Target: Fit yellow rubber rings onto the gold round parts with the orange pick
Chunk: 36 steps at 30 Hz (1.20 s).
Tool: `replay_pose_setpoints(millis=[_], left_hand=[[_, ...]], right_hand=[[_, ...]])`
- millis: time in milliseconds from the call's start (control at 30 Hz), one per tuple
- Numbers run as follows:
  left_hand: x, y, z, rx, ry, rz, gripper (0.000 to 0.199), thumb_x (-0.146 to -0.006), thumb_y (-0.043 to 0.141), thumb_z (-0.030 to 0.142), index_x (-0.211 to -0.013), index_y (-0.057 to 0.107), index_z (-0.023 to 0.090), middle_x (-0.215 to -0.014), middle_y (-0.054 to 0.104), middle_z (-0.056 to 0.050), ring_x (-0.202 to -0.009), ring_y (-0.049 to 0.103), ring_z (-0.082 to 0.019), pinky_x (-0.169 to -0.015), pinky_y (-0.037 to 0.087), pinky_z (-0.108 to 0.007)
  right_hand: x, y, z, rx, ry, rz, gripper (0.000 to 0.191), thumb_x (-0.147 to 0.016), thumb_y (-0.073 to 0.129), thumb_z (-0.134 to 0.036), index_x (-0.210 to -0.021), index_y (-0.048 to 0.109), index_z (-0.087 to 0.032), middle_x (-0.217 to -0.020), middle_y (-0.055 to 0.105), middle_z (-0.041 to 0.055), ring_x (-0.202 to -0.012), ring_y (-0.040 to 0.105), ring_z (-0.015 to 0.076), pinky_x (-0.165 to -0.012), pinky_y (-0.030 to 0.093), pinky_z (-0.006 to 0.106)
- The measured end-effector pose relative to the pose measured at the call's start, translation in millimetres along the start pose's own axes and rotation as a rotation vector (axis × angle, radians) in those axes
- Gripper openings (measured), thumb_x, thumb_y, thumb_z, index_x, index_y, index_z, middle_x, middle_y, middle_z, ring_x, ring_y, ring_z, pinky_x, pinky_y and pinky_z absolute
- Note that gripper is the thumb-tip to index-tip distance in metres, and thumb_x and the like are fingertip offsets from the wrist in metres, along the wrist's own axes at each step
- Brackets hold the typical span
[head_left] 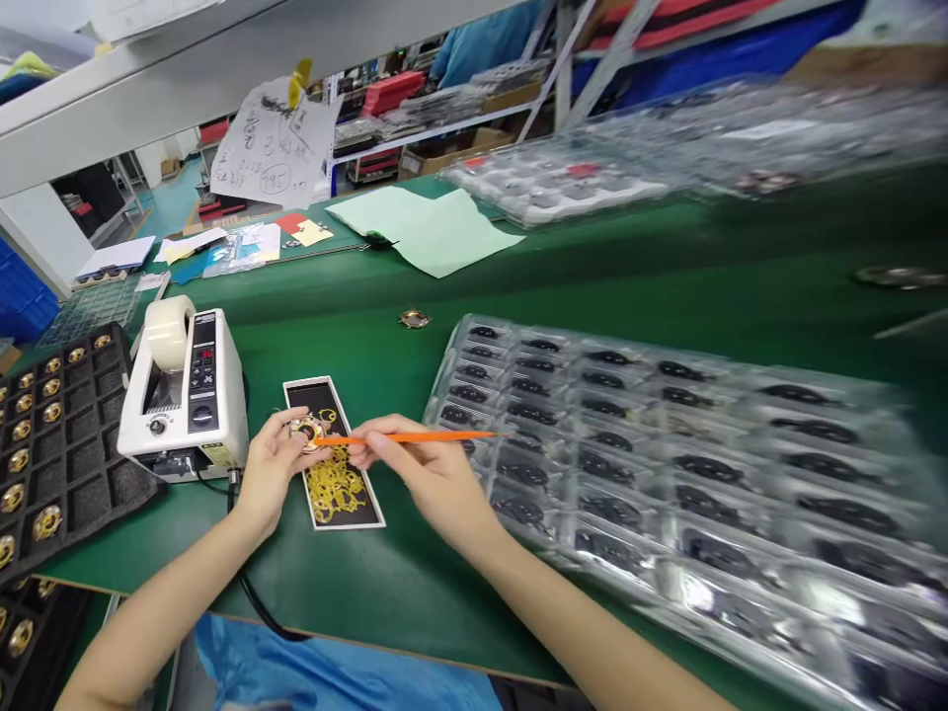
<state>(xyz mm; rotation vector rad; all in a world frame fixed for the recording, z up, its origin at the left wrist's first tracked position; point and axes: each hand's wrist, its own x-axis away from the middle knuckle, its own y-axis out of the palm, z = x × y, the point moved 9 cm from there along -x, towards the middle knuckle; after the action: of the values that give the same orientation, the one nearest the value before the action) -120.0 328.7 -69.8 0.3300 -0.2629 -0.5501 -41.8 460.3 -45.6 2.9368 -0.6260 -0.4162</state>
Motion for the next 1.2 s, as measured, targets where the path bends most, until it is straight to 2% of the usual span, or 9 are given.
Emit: replay_pose_setpoints(millis=[167,300,367,500,600,800,900,1067,1200], left_hand=[[4.7,-4.4,-2.7,0.065,0.051,0.021,0.034,-0.079,0.067,0.029,-0.11,0.06,0.018,-0.109,0.071,-0.01,-0.102,0.069,-0.022,-0.087,0.055,-0.033],[8.6,-4.6,1.4,0.056,0.049,0.006,0.035,-0.081,0.065,0.026,-0.114,0.059,0.018,-0.112,0.071,-0.012,-0.108,0.067,-0.025,-0.09,0.054,-0.036],[8.8,-4.2,4.8,0.058,0.035,-0.012,0.034,-0.081,0.064,0.025,-0.114,0.059,0.017,-0.111,0.072,-0.012,-0.107,0.067,-0.027,-0.09,0.053,-0.037],[8.8,-3.7,7.9,0.067,-0.009,-0.047,0.035,-0.08,0.064,0.023,-0.114,0.059,0.016,-0.105,0.074,-0.013,-0.104,0.068,-0.03,-0.091,0.052,-0.042],[9.4,-3.7,5.8,0.075,-0.039,-0.051,0.039,-0.08,0.064,0.022,-0.118,0.056,0.016,-0.103,0.074,-0.013,-0.101,0.07,-0.03,-0.09,0.052,-0.041],[8.4,-5.6,-0.9,0.093,-0.074,-0.008,0.043,-0.077,0.066,0.02,-0.118,0.054,0.016,-0.099,0.075,-0.012,-0.102,0.069,-0.031,-0.092,0.051,-0.044],[7.4,-6.4,-2.2,0.078,-0.071,0.006,0.04,-0.077,0.067,0.024,-0.114,0.056,0.015,-0.1,0.074,-0.012,-0.104,0.068,-0.03,-0.095,0.049,-0.045],[11.7,-1.4,-5.9,0.028,-0.038,-0.027,0.042,-0.075,0.072,0.028,-0.114,0.058,0.02,-0.114,0.069,-0.009,-0.112,0.063,-0.026,-0.098,0.049,-0.04],[17.1,3.8,-13.9,-0.012,-0.027,-0.07,0.045,-0.075,0.074,0.032,-0.116,0.058,0.022,-0.12,0.064,-0.007,-0.117,0.058,-0.024,-0.099,0.049,-0.039]], right_hand=[[4.6,10.6,15.4,-0.028,0.086,0.029,0.039,-0.08,0.065,-0.056,-0.08,0.069,-0.017,-0.077,0.072,0.0068,-0.066,0.068,0.0159,-0.067,0.06,0.03],[6.0,13.9,12.6,-0.002,0.056,-0.015,0.037,-0.085,0.061,-0.053,-0.083,0.071,-0.018,-0.08,0.073,0.0062,-0.066,0.069,0.0152,-0.07,0.06,0.03],[6.4,16.4,2.1,0.08,-0.041,-0.084,0.031,-0.09,0.057,-0.046,-0.087,0.072,-0.019,-0.081,0.073,0.006,-0.071,0.07,0.0157,-0.07,0.06,0.029],[14.8,28.5,-33.1,0.303,-0.406,-0.282,0.021,-0.095,0.05,-0.022,-0.096,0.071,-0.018,-0.092,0.074,0.0081,-0.087,0.069,0.0157,-0.078,0.057,0.027],[25.5,39.2,-48.8,0.438,-0.616,-0.429,0.022,-0.095,0.047,-0.013,-0.102,0.068,-0.017,-0.097,0.073,0.0103,-0.093,0.067,0.0156,-0.08,0.057,0.027],[36.4,50.4,-47.3,0.684,-0.755,-0.558,0.03,-0.093,0.042,-0.006,-0.111,0.063,-0.019,-0.105,0.072,0.0102,-0.101,0.066,0.0185,-0.085,0.057,0.034],[36.7,46.5,-50.1,0.665,-0.776,-0.467,0.027,-0.092,0.048,-0.009,-0.11,0.064,-0.021,-0.1,0.074,0.0076,-0.093,0.069,0.0178,-0.081,0.059,0.032],[25.2,19.1,-50.6,0.529,-0.597,-0.034,0.02,-0.088,0.057,-0.01,-0.098,0.07,-0.022,-0.084,0.076,0.0048,-0.072,0.07,0.0162,-0.065,0.06,0.028],[26.2,17.2,-45.7,0.492,-0.562,0.046,0.019,-0.087,0.059,-0.01,-0.094,0.071,-0.022,-0.082,0.076,0.0041,-0.07,0.07,0.0167,-0.063,0.06,0.029]])
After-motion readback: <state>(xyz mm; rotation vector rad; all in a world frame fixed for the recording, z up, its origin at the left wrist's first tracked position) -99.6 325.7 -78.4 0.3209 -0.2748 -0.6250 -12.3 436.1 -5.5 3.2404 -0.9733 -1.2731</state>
